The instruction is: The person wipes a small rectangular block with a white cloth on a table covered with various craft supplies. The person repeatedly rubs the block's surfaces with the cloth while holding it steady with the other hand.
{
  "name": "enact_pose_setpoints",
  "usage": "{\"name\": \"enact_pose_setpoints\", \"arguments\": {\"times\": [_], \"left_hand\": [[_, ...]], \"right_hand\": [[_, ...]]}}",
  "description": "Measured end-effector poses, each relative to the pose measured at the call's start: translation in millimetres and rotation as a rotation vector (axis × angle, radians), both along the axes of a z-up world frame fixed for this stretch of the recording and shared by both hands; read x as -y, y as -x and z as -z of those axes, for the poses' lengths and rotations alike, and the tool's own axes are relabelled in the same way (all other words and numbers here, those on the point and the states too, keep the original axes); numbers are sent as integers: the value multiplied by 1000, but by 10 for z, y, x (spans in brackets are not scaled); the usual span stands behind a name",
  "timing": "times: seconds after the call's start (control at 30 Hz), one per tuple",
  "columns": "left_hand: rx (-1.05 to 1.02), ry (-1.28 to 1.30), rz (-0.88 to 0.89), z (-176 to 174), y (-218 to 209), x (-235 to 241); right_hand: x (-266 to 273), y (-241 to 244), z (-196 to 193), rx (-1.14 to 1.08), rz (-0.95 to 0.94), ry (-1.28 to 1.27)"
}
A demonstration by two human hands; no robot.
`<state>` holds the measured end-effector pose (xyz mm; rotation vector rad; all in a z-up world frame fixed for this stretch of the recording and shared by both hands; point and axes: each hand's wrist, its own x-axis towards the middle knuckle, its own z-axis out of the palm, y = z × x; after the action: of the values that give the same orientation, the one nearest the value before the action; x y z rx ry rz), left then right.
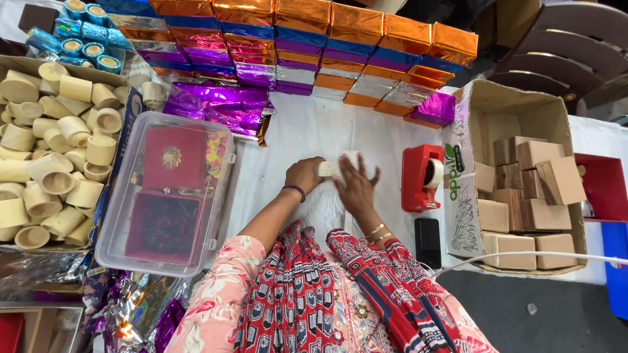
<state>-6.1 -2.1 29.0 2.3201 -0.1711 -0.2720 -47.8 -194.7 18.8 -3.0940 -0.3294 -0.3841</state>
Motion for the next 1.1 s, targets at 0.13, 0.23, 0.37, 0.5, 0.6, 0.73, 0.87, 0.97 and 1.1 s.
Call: {"name": "enact_pose_setpoints", "arguments": {"times": [0.13,0.23,0.37,0.5,0.6,0.73,0.87,0.97,1.1], "left_hand": [[40,8,-1,154,-4,13],[41,-11,15,133,-25,3],[9,-25,25,92,-4,8],[73,-21,15,434,-43,38],[87,-21,9,280,-14,18],[34,-28,21,104,-7,6],[30,-63,30,241,-14,30],[51,-70,34,234,-16,17],[33,-49,40,115,-8,8]], "right_hand": [[-89,98,-83,-77,-154,-70],[112,178,6,-79,-216,-126],[132,166,68,-43,-71,-94],[-138,163,2,-59,-157,-108],[-95,291,-55,-77,-247,-133],[154,249,-21,-30,-182,-140],[-58,145,-10,-7,-90,-63],[-212,188,-62,-36,-166,-82],[132,223,31,12,-193,-54]]}}
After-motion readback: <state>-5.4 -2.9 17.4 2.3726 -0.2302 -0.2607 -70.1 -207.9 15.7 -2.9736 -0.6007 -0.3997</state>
